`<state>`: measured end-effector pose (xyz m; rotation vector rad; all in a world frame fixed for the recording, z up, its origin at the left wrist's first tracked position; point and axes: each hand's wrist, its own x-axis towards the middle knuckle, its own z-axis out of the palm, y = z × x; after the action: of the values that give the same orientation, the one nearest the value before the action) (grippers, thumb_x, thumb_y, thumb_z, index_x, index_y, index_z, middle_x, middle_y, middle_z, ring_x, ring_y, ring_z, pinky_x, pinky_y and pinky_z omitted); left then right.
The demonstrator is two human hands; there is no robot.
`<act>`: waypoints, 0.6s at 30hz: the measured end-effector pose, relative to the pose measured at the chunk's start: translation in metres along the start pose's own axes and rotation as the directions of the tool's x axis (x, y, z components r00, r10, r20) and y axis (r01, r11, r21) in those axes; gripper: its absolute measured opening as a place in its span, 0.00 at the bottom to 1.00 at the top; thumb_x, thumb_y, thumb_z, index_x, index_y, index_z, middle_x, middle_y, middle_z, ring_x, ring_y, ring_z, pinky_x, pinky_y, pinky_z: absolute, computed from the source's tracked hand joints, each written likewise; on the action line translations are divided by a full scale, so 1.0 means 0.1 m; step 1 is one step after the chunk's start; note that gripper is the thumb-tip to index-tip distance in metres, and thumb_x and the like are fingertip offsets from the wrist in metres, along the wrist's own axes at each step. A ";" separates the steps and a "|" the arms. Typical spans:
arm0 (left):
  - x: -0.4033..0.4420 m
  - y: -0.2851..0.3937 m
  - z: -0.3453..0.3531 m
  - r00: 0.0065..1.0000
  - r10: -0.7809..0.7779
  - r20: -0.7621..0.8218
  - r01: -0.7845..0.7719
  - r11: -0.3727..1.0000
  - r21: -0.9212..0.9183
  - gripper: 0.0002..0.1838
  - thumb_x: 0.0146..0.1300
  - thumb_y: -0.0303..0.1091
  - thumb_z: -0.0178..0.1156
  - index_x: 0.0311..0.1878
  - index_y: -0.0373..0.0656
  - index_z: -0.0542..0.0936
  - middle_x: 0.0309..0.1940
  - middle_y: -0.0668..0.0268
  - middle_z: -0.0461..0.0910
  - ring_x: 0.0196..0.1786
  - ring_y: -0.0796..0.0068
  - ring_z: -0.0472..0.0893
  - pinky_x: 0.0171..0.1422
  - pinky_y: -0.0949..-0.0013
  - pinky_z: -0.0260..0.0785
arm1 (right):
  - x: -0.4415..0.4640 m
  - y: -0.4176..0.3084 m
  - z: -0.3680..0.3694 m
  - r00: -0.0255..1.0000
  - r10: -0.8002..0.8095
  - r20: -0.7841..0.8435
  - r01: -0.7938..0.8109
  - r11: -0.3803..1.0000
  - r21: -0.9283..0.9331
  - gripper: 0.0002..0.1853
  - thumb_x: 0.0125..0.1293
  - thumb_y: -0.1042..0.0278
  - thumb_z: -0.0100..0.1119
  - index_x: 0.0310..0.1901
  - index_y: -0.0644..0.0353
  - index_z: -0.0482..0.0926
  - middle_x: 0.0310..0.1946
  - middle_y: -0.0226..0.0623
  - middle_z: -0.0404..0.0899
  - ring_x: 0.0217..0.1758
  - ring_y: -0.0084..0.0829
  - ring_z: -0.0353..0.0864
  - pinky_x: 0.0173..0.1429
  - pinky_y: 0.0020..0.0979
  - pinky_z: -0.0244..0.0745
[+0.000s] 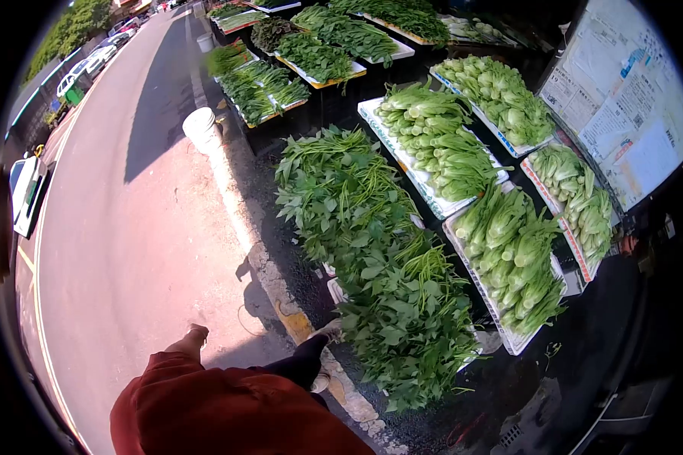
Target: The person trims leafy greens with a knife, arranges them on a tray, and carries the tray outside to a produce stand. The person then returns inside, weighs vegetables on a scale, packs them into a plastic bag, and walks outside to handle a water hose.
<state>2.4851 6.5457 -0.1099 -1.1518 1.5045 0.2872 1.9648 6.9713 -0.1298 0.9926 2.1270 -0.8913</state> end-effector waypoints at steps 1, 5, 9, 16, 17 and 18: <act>-0.49 0.06 0.04 0.993 -0.022 0.119 0.006 0.991 0.130 0.16 0.49 0.36 0.61 0.45 0.52 0.80 0.44 0.73 0.79 0.45 0.72 0.79 0.43 0.68 0.72 | -0.08 0.08 0.09 0.998 0.017 0.068 -0.012 0.997 -0.080 0.13 0.60 0.62 0.50 0.39 0.63 0.74 0.34 0.41 0.78 0.31 0.33 0.78 0.25 0.28 0.68; -0.57 0.17 0.92 0.834 -0.101 0.543 0.524 -0.168 -0.835 0.16 0.55 0.36 0.58 0.46 0.39 0.75 0.46 0.55 0.75 0.40 0.55 0.77 0.37 0.53 0.72 | -0.43 0.21 0.38 0.971 0.039 0.237 0.053 0.929 -0.366 0.13 0.60 0.61 0.49 0.39 0.62 0.73 0.33 0.40 0.78 0.29 0.33 0.78 0.22 0.28 0.66; -0.87 0.11 0.51 0.980 0.015 0.197 0.192 -0.299 -0.935 0.15 0.53 0.37 0.60 0.40 0.37 0.75 0.29 0.57 0.75 0.27 0.63 0.76 0.25 0.60 0.71 | -0.84 -0.12 0.84 0.953 -0.036 0.301 0.203 0.813 -0.545 0.13 0.59 0.61 0.49 0.38 0.61 0.73 0.33 0.39 0.79 0.27 0.33 0.79 0.19 0.28 0.64; -0.59 -0.75 0.06 0.983 -0.011 -0.182 -0.159 -0.539 -0.827 0.18 0.56 0.38 0.59 0.48 0.42 0.72 0.35 0.63 0.77 0.34 0.68 0.79 0.33 0.67 0.73 | -2.22 -1.25 2.52 0.619 -0.299 0.726 0.646 0.720 -0.254 0.20 0.66 0.56 0.42 0.45 0.67 0.69 0.34 0.49 0.77 0.25 0.36 0.80 0.14 0.29 0.61; -0.46 -0.96 0.20 0.982 -0.013 -0.187 -0.162 -0.564 -0.810 0.19 0.55 0.39 0.59 0.48 0.41 0.71 0.34 0.63 0.77 0.33 0.70 0.79 0.32 0.68 0.73 | -2.35 -1.27 2.84 0.596 -0.288 0.749 0.690 0.661 -0.295 0.23 0.66 0.51 0.39 0.46 0.66 0.67 0.35 0.51 0.77 0.24 0.38 0.80 0.13 0.30 0.62; -0.33 -1.19 0.35 0.980 -0.023 -0.196 -0.172 -0.586 -0.792 0.21 0.54 0.40 0.60 0.49 0.41 0.71 0.34 0.63 0.77 0.33 0.71 0.79 0.30 0.69 0.73 | -2.64 -1.29 3.10 0.600 -0.260 0.757 0.700 0.628 -0.339 0.23 0.66 0.50 0.37 0.47 0.66 0.66 0.36 0.52 0.76 0.24 0.40 0.80 0.13 0.30 0.64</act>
<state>2.5943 6.5293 -0.0441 -2.5232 0.9336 2.3745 2.0751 6.5632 -0.0703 -0.3139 1.8453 -0.5688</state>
